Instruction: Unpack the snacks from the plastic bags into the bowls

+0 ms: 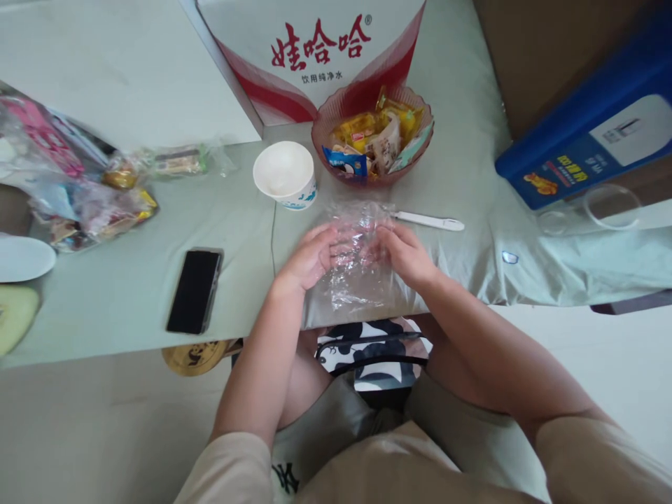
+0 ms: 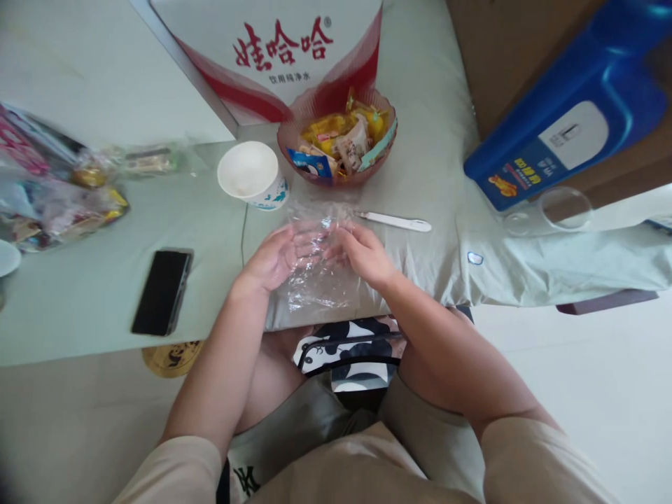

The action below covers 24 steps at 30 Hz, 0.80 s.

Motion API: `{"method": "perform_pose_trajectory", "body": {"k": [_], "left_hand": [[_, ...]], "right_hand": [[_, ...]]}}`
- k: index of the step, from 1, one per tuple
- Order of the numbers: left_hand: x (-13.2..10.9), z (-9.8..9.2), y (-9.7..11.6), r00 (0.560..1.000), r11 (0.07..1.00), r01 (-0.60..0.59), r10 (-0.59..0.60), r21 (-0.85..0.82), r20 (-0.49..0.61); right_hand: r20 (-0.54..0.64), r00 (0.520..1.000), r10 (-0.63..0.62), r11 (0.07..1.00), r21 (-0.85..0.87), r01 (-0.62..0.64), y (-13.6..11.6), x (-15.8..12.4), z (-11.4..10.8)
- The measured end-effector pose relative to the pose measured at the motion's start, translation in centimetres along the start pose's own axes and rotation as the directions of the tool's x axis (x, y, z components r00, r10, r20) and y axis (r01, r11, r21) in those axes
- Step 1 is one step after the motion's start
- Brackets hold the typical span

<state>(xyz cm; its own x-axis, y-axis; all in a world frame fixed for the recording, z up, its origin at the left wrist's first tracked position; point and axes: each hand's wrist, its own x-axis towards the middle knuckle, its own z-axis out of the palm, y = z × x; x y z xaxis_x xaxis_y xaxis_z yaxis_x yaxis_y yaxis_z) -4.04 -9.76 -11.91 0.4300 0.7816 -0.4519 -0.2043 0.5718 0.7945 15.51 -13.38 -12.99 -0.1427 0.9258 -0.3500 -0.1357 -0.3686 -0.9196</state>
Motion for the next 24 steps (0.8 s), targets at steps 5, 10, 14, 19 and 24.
{"method": "perform_pose_trajectory", "body": {"k": [5, 10, 14, 19, 24], "left_hand": [[0.2, -0.6, 0.6, 0.998, 0.988, 0.015, -0.006, 0.153, -0.058], [-0.1, -0.4, 1.1, 0.992, 0.944, -0.012, 0.052, 0.328, -0.112], [-0.4, -0.5, 1.0, 0.992, 0.951, -0.050, 0.083, 0.305, -0.096], [-0.6, -0.6, 0.6, 0.989, 0.954, -0.123, 0.142, 0.274, -0.050], [-0.4, -0.7, 0.7, 0.973, 0.967, -0.164, 0.192, 0.195, -0.131]], "right_hand": [[0.027, 0.987, -0.158, 0.934, -0.320, 0.158, 0.0, 0.4, -0.2], [-0.007, 0.976, -0.219, 0.923, -0.325, 0.205, 0.5, 0.7, -0.3], [-0.042, 0.981, -0.189, 0.968, -0.177, 0.179, 0.5, 0.9, -0.2], [-0.095, 0.967, -0.234, 0.970, -0.088, 0.226, 0.7, 0.8, -0.1], [-0.125, 0.948, -0.292, 0.948, 0.094, 0.304, 0.8, 1.0, 0.0]]}}
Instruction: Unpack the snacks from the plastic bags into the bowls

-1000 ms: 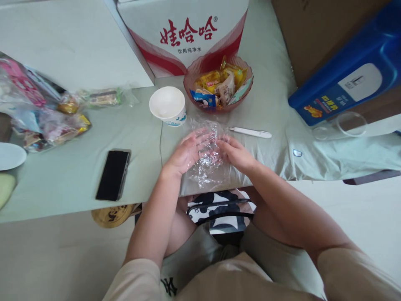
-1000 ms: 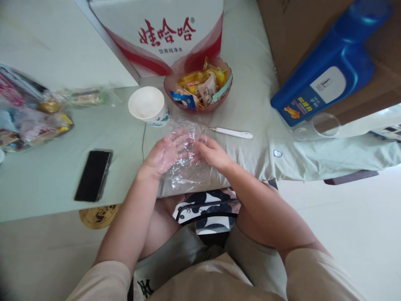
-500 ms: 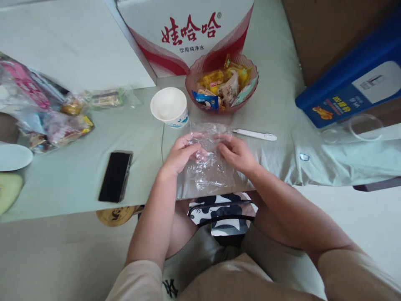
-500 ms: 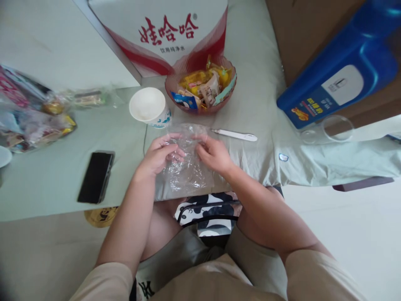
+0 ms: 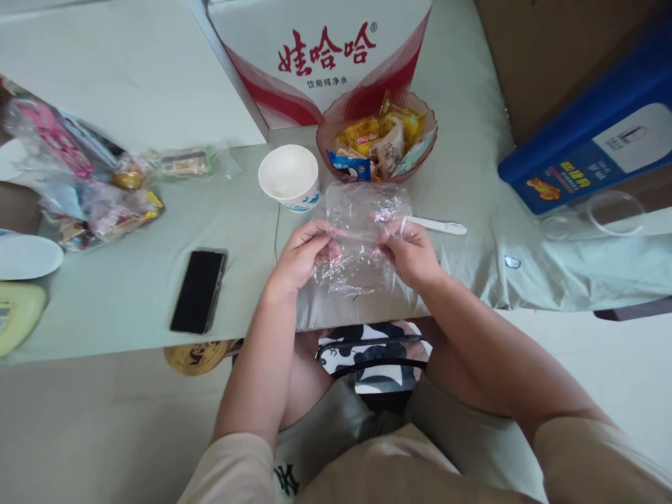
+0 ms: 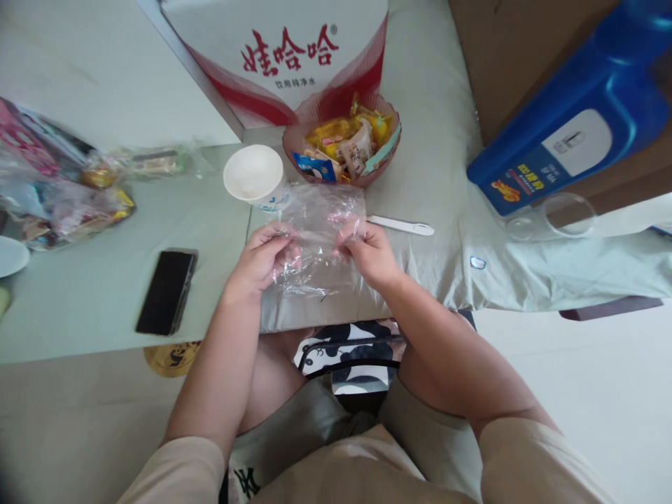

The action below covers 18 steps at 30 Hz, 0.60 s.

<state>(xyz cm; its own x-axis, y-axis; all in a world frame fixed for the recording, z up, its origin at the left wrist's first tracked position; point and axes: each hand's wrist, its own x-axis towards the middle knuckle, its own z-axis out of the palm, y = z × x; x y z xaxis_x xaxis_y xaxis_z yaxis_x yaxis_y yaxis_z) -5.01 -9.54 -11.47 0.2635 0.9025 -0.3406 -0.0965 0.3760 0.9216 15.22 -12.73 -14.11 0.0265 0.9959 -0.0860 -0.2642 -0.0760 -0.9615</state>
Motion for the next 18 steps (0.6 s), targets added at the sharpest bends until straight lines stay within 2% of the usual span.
{"method": "perform_pose_trajectory", "body": {"k": [3, 8, 15, 17, 18], "left_hand": [[0.2, -0.1, 0.2, 1.000, 1.000, 0.018, -0.019, -0.017, -0.020], [0.2, -0.2, 0.7, 0.997, 0.993, 0.007, -0.015, -0.118, -0.074], [-0.1, -0.4, 1.0, 1.000, 0.986, -0.007, 0.006, -0.167, -0.007], [0.0, -0.6, 0.9, 1.000, 0.987, 0.013, -0.010, -0.162, 0.021], [0.1, -0.7, 0.8, 0.999, 0.988, 0.027, -0.022, -0.154, 0.031]], "right_hand": [[0.013, 1.000, -0.004, 0.997, 0.083, 0.003, -0.6, 0.1, 0.0], [0.130, 0.992, 0.004, 0.993, 0.118, -0.019, -1.6, 0.2, -0.6], [0.123, 0.992, 0.002, 0.989, 0.144, -0.020, -1.5, 0.4, -1.3], [0.118, 0.993, 0.029, 0.995, 0.096, -0.040, -1.6, 0.4, -1.3], [0.115, 0.992, 0.042, 0.999, 0.007, -0.043, -1.6, 0.4, -1.4]]}}
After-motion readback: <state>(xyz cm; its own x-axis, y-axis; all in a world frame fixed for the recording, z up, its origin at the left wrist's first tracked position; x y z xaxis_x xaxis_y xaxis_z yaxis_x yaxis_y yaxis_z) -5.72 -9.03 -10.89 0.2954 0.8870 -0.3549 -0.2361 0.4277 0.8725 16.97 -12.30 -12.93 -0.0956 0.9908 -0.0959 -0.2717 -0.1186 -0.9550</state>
